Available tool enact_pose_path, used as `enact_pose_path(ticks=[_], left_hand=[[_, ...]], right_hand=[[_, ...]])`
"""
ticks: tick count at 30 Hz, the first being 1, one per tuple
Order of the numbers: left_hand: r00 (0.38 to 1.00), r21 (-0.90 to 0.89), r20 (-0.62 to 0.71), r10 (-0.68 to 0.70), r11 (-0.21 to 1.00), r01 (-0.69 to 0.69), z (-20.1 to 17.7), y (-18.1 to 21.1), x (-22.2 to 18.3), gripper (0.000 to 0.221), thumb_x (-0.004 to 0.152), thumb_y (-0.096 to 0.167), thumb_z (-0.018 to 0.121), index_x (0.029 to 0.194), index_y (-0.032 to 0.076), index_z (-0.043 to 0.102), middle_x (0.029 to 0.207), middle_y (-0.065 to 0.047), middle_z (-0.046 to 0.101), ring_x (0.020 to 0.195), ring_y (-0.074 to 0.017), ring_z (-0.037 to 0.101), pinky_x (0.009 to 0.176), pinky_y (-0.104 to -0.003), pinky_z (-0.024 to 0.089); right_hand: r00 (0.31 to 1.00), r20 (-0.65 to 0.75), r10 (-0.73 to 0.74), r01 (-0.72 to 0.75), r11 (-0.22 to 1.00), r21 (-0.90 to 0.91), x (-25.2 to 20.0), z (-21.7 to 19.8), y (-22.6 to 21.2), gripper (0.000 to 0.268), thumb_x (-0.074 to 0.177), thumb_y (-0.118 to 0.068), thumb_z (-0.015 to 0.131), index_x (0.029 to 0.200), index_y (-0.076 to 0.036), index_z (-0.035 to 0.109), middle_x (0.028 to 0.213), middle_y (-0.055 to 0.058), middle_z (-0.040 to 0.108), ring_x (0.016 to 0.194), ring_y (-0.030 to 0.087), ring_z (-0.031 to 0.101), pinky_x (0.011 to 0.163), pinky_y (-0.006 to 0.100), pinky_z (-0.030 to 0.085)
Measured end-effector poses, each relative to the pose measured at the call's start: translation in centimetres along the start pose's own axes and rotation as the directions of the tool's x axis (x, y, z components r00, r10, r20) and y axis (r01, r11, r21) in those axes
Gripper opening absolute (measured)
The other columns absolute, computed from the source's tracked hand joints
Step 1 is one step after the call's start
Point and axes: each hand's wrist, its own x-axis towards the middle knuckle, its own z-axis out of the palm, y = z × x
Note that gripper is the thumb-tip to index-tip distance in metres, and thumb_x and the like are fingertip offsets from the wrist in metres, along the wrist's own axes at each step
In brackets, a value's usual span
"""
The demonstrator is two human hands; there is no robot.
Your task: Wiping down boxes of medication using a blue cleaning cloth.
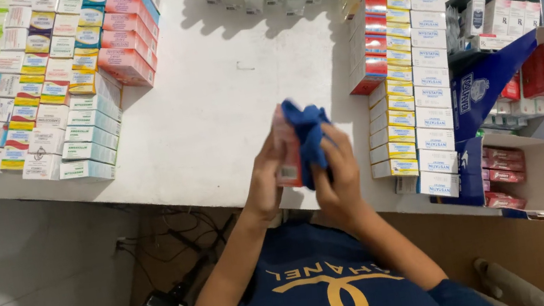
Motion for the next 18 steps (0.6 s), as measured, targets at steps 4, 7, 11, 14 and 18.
enact_pose_path(ticks=[4, 7, 11, 14, 18], left_hand=[[0.996, 0.202, 0.080, -0.034, 0.979, 0.017, -0.6, -2.8, -1.3, 0.048, 0.106, 0.026, 0.052, 0.150, 0.008, 0.050, 0.134, -0.013, 0.060, 0.123, -0.0241, 0.057, 0.110, -0.043, 0.045], [1.000, 0.211, 0.030, -0.006, 0.977, 0.000, -0.2, -3.3, -1.2, 0.047, 0.110, 0.023, 0.041, 0.155, 0.010, 0.042, 0.133, -0.018, 0.064, 0.122, -0.0271, 0.060, 0.106, -0.043, 0.047], [0.999, 0.291, 0.016, 0.050, 0.955, -0.053, -0.3, -5.4, -1.5, 0.049, 0.109, 0.021, 0.039, 0.156, 0.006, 0.039, 0.146, -0.021, 0.055, 0.135, -0.0294, 0.051, 0.114, -0.045, 0.040], [0.995, 0.232, -0.044, 0.084, 0.970, -0.072, 0.0, -6.7, -1.7, 0.050, 0.110, 0.025, 0.037, 0.157, 0.006, 0.037, 0.151, -0.019, 0.050, 0.139, -0.0277, 0.046, 0.117, -0.045, 0.036], [0.956, 0.129, -0.213, 0.204, 0.975, -0.179, 2.9, -4.3, -1.2, 0.058, 0.109, 0.036, 0.037, 0.158, 0.006, 0.034, 0.157, -0.018, 0.042, 0.141, -0.0317, 0.044, 0.119, -0.047, 0.035]], right_hand=[[1.000, 0.011, -0.012, 0.013, 0.996, -0.085, 3.5, -1.4, -0.1, 0.029, 0.102, -0.009, 0.055, 0.124, 0.009, 0.060, 0.124, 0.028, 0.060, 0.118, 0.050, 0.057, 0.104, 0.059, 0.043], [0.997, 0.035, 0.064, -0.062, 0.998, -0.032, 3.5, -1.2, 1.5, 0.030, 0.092, -0.025, 0.076, 0.110, -0.001, 0.071, 0.102, 0.015, 0.068, 0.098, 0.037, 0.067, 0.091, 0.048, 0.051], [0.981, -0.123, 0.150, -0.153, 0.988, -0.010, 3.0, -0.2, 3.2, 0.031, 0.098, -0.032, 0.073, 0.083, -0.006, 0.065, 0.078, 0.010, 0.058, 0.073, 0.031, 0.059, 0.072, 0.038, 0.049], [0.966, -0.195, 0.172, -0.181, 0.983, -0.027, 2.9, 0.6, 1.9, 0.029, 0.102, -0.026, 0.067, 0.084, -0.005, 0.063, 0.076, 0.013, 0.056, 0.071, 0.034, 0.058, 0.070, 0.039, 0.049], [0.970, -0.169, 0.178, -0.189, 0.981, -0.051, 1.4, 1.9, 1.2, 0.026, 0.103, -0.014, 0.061, 0.121, 0.006, 0.062, 0.121, 0.030, 0.062, 0.115, 0.052, 0.061, 0.099, 0.054, 0.048]])
